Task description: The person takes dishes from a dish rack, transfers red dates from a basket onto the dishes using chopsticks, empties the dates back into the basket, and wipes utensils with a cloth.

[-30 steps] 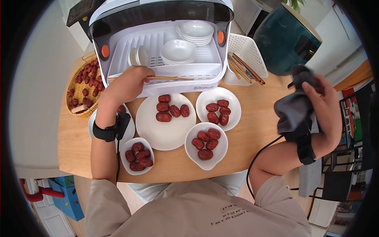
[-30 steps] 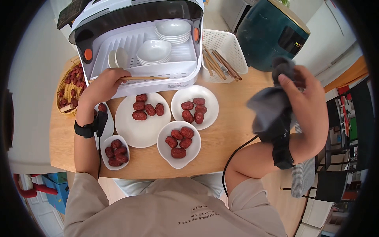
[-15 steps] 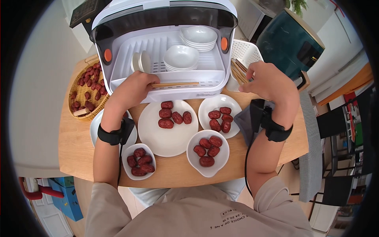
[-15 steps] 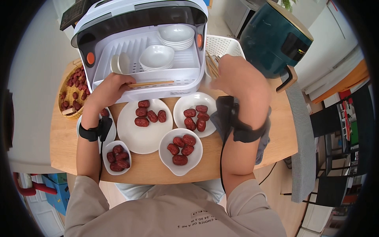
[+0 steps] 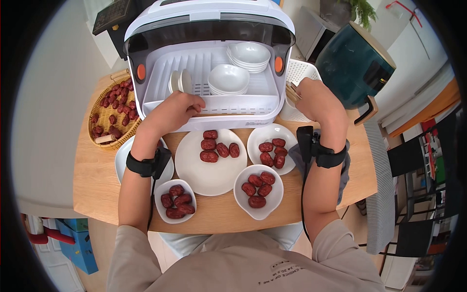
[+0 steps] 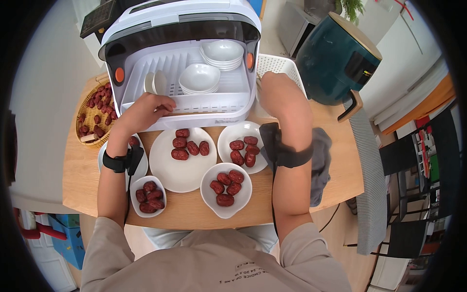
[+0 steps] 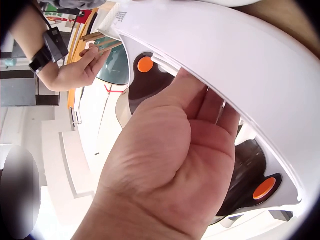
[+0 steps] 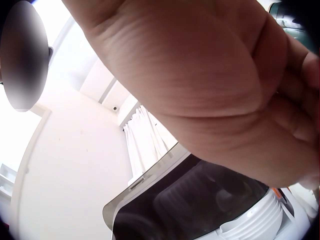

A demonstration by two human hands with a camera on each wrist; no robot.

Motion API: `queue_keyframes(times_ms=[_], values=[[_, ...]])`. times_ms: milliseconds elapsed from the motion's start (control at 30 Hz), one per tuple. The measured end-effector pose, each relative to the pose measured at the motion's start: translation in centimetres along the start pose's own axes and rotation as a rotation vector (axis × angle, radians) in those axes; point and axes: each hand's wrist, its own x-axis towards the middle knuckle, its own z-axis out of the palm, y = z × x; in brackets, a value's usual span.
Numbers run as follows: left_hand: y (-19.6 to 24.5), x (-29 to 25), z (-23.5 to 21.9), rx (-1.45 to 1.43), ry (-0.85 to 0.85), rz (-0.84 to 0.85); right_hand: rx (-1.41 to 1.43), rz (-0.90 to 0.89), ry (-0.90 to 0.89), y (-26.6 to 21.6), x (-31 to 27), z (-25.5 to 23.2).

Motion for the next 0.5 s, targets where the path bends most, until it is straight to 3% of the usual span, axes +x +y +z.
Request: queue_keyframes(times_ms=[133, 200, 267, 400, 433, 500], values=[[1.4, -0.5, -1.1, 0.116, 0.068, 0.079, 0.031, -0.065, -0.025, 0.8, 0.8, 0.9], [3.2, -1.0, -2.4, 0.14, 0.141, 0.204, 0.038, -0.088, -0.028, 0.8, 0.8, 1.6], [6.2, -2.0, -4.0, 0.118, 0.163, 0.213, -0.036, -0.101, 0.005, 0.4, 0.4, 2.9], [10.1, -4.1, -5.3, 0.048, 0.226, 0.264, 0.035, -0.124, 0.135, 0.2, -1.9, 2.3], [10.4, -4.5, -5.3, 0.065, 0.243, 0.321, 0.136, -0.161, 0.312, 1.0, -2.7, 2.9], [11.6, -5.4, -5.6, 0.084, 0.227, 0.331, 0.208, -0.124, 0.366, 2.5, -5.2, 1.7]])
